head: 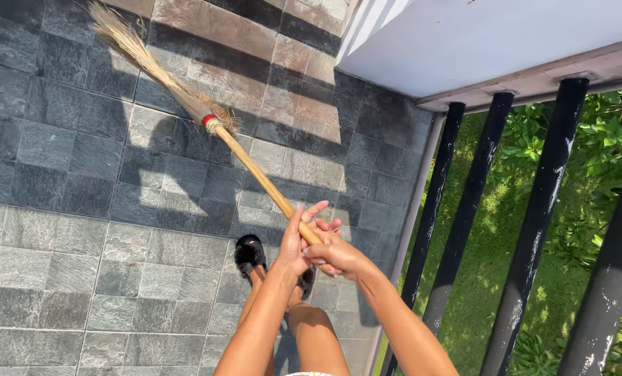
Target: The person sweeps a tiled balcony floor using a broom, pushing debris toward the railing and corner.
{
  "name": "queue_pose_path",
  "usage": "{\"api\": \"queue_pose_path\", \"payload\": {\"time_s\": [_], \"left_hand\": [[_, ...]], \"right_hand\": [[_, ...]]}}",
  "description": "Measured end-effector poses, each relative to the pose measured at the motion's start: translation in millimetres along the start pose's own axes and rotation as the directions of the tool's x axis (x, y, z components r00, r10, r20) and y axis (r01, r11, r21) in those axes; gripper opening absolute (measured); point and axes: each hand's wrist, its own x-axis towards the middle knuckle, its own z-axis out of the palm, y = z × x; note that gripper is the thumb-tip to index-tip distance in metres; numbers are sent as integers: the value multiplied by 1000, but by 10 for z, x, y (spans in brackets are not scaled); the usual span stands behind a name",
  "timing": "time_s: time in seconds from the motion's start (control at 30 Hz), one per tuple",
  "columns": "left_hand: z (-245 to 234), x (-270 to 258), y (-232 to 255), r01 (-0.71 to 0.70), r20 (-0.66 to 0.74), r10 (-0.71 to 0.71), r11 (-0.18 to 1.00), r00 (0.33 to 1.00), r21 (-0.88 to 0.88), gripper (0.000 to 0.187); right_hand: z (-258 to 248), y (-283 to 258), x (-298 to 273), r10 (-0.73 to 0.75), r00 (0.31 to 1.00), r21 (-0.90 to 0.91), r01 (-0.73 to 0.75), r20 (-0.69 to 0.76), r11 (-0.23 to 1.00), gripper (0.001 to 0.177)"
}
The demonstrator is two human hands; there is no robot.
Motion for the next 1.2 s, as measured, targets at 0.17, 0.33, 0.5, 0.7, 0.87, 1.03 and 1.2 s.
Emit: {"api": "queue_pose_path", "payload": {"time_s": [0.17,0.33,0.5,0.7,0.87,1.03,1.2], "left_hand": [[314,372,321,-84,-13,85,995,996,62,72],[529,817,510,-159,-41,167,974,985,161,69],[476,1252,710,-213,-104,230,964,968,159,72],[436,2091,509,-184,-369,212,977,905,111,76],[1137,2694,289,-166,-253,172,985,952,46,72],[1763,3074,347,-103,-100,107,994,989,44,58],[1194,3252,998,-249,-370,291,956,882,158,31]], "right_hand": [[-174,-555,342,-223,966,-522,126,-128,844,30],[-927,-1464,1077,-354,909,-655,131,-221,744,20],[-1756,-2312,1847,-358,871,-600,94,-337,794,13],[-2079,-2392,1598,-41,980,-371,-35,-195,928,14],[-2149,-2750,409,51,993,-301,-82,-110,950,14],[-2094,-2967,567,-108,979,-483,11,-173,875,13],[-1575,-2771,1655,-193,965,-549,66,-177,833,15]]}}
